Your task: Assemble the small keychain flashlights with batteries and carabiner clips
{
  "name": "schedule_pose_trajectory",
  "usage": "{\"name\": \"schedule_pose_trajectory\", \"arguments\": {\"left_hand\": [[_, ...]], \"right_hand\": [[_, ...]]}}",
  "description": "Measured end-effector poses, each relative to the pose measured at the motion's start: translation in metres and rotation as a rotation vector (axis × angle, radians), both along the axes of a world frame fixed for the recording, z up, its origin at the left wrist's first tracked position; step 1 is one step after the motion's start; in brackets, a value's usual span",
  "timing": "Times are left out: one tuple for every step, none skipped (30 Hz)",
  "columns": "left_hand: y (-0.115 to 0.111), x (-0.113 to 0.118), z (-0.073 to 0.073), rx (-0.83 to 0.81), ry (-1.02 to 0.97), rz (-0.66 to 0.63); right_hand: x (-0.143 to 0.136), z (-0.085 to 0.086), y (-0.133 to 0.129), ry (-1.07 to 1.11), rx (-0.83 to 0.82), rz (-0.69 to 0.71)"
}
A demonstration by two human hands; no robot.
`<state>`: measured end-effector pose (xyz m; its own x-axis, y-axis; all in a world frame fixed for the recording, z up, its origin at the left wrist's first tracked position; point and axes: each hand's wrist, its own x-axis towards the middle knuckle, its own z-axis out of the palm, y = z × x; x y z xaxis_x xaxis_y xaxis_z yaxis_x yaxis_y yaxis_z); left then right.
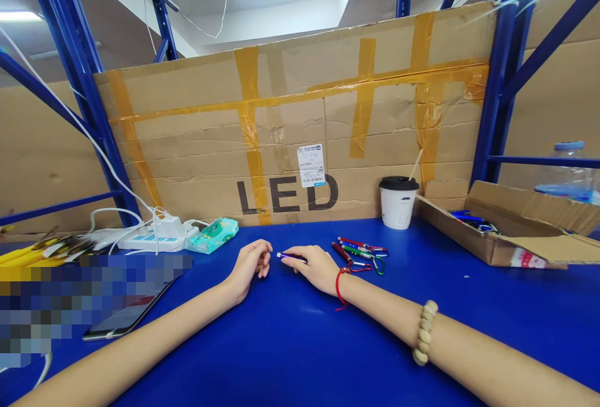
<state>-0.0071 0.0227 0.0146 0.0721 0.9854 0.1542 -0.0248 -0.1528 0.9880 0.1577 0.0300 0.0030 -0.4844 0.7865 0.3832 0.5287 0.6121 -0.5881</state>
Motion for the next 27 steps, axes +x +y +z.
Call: {"name": "schedule_pose_trajectory", "arguments": {"left_hand": [[-0.0003, 0.0000, 0.0001, 0.002, 0.000, -0.001], [-0.0003, 0.0001, 0.0001, 0.003, -0.001, -0.001], [-0.0003, 0.0001, 0.0000, 0.004, -0.002, -0.002], [-0.0001, 0.0001, -0.0002, 0.005, -0.003, -0.003], [0.0002, 0.0001, -0.0005, 0.006, -0.005, -0.003], [0.0006, 0.0001, -0.0008, 0.007, -0.005, -0.002], [0.0010, 0.0001, -0.0011, 0.007, -0.004, 0.000], [0.0013, 0.0001, -0.0014, 0.008, -0.004, 0.001], [0.0016, 0.0001, -0.0017, 0.010, -0.003, 0.003], [0.0018, 0.0002, -0.0019, 0.010, -0.003, 0.004], [0.0019, 0.0002, -0.0021, 0.010, -0.003, 0.005], [0.0019, 0.0002, -0.0022, 0.010, -0.002, 0.005], [0.0019, 0.0002, -0.0023, 0.009, 0.000, 0.005], [0.0019, 0.0001, -0.0023, 0.007, 0.002, 0.006], [0.0019, 0.0001, -0.0023, 0.006, 0.004, 0.008], [0.0020, 0.0000, -0.0023, 0.006, 0.006, 0.009], [0.0022, 0.0000, -0.0024, 0.007, 0.008, 0.009], [0.0024, 0.0000, -0.0024, 0.007, 0.008, 0.009], [0.0026, 0.0000, -0.0024, 0.008, 0.007, 0.008], [0.0027, 0.0000, -0.0024, 0.008, 0.006, 0.008], [0.0028, 0.0000, -0.0025, 0.008, 0.005, 0.007], [0.0028, 0.0000, -0.0026, 0.008, 0.006, 0.007], [0.0028, 0.0000, -0.0028, 0.007, 0.008, 0.008], [0.0026, 0.0001, -0.0030, 0.006, 0.014, 0.006], [0.0025, 0.0001, -0.0032, 0.005, 0.021, 0.004], [0.0023, 0.0000, -0.0034, 0.008, 0.027, 0.002], [0.0022, -0.0001, -0.0036, 0.020, 0.029, 0.008]], "right_hand": [[-0.0002, 0.0005, -0.0005, -0.015, 0.003, 0.004], [-0.0004, 0.0011, -0.0011, -0.028, 0.005, 0.005], [-0.0008, 0.0017, -0.0018, -0.040, 0.007, 0.006], [-0.0011, 0.0023, -0.0025, -0.051, 0.008, 0.008], [-0.0013, 0.0028, -0.0034, -0.064, 0.007, 0.011], [-0.0015, 0.0033, -0.0042, -0.080, 0.008, 0.013], [-0.0016, 0.0036, -0.0049, -0.099, 0.013, 0.015], [-0.0016, 0.0038, -0.0056, -0.118, 0.023, 0.017], [-0.0015, 0.0038, -0.0062, -0.136, 0.035, 0.019], [-0.0013, 0.0037, -0.0066, -0.148, 0.047, 0.022], [-0.0011, 0.0035, -0.0069, -0.152, 0.055, 0.024], [-0.0009, 0.0033, -0.0070, -0.149, 0.057, 0.025], [-0.0007, 0.0031, -0.0071, -0.142, 0.052, 0.025], [-0.0006, 0.0030, -0.0071, -0.136, 0.047, 0.024], [-0.0005, 0.0030, -0.0072, -0.132, 0.044, 0.023], [-0.0004, 0.0031, -0.0071, -0.133, 0.044, 0.025], [-0.0003, 0.0032, -0.0071, -0.138, 0.045, 0.028], [-0.0003, 0.0033, -0.0070, -0.145, 0.046, 0.032], [-0.0003, 0.0033, -0.0069, -0.151, 0.047, 0.036], [-0.0002, 0.0031, -0.0066, -0.156, 0.047, 0.038], [-0.0002, 0.0028, -0.0061, -0.158, 0.046, 0.038], [-0.0001, 0.0024, -0.0056, -0.159, 0.046, 0.036], [-0.0001, 0.0018, -0.0050, -0.158, 0.045, 0.034], [0.0000, 0.0012, -0.0043, -0.153, 0.041, 0.031], [0.0001, 0.0007, -0.0035, -0.143, 0.036, 0.030], [0.0001, 0.0003, -0.0029, -0.126, 0.028, 0.031], [0.0002, 0.0002, -0.0022, -0.101, 0.017, 0.034]]}}
